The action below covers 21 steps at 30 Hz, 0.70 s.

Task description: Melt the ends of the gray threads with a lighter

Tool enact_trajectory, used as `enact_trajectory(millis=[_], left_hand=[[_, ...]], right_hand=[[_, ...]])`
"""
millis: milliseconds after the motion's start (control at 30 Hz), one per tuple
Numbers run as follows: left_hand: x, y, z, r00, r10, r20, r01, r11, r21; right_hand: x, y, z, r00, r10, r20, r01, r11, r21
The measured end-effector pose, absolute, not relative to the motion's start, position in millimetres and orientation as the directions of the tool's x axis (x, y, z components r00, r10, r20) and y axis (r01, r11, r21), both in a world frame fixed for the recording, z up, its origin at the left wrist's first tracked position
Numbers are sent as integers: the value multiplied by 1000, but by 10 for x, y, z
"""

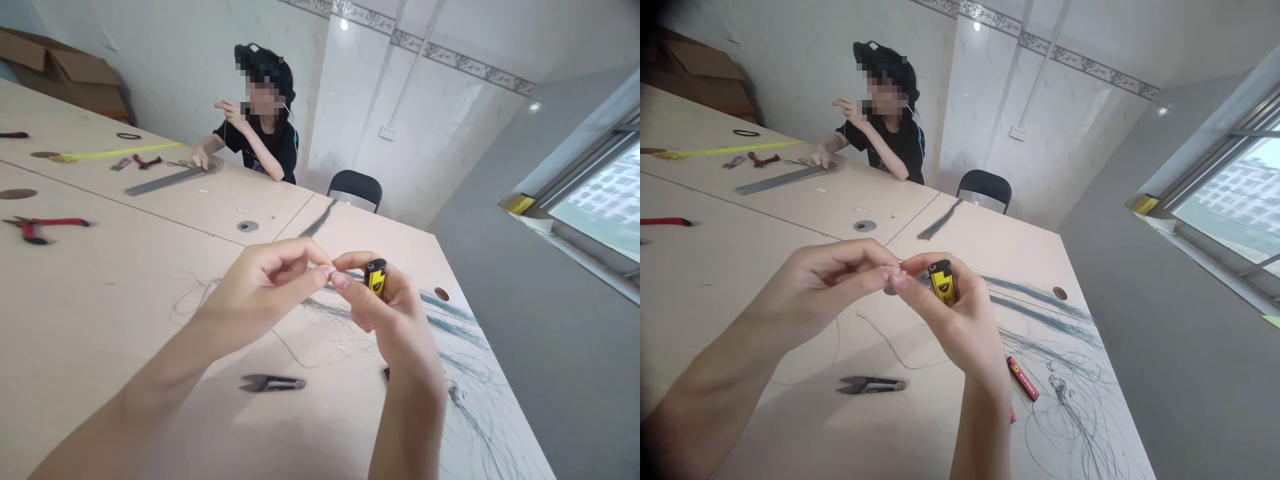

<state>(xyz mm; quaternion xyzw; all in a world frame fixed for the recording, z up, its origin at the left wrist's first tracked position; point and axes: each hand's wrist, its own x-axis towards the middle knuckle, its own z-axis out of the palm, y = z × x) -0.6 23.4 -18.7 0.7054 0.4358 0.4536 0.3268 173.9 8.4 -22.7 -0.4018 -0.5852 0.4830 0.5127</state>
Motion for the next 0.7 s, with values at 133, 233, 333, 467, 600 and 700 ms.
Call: enact_trajectory(millis=[133, 233, 333, 467, 600, 700], left_hand=[[-6, 255, -179, 193, 882, 430, 353, -472, 808], [-10, 267, -184, 173, 860, 480, 399, -506, 764], [-9, 261, -194, 163, 840, 518, 431, -533, 728], [-11, 272, -224, 150, 803, 577, 435, -578, 691], [-68, 326, -239, 109, 754, 648, 383, -633, 673], [-147, 355, -176, 16, 772, 635, 363, -596, 716]], right_hand=[[1708, 97, -226, -128, 963, 236, -13, 237, -972], [1708, 119, -251, -107, 963, 246, -8, 247, -969], [1705, 129, -269, -115, 967, 226, -27, 224, -974], [1675, 129, -264, -163, 976, 144, -95, 130, -987], [1714, 135, -238, -277, 956, 92, -196, 38, -980], [1888, 138, -217, -212, 971, 106, -230, 56, -972]])
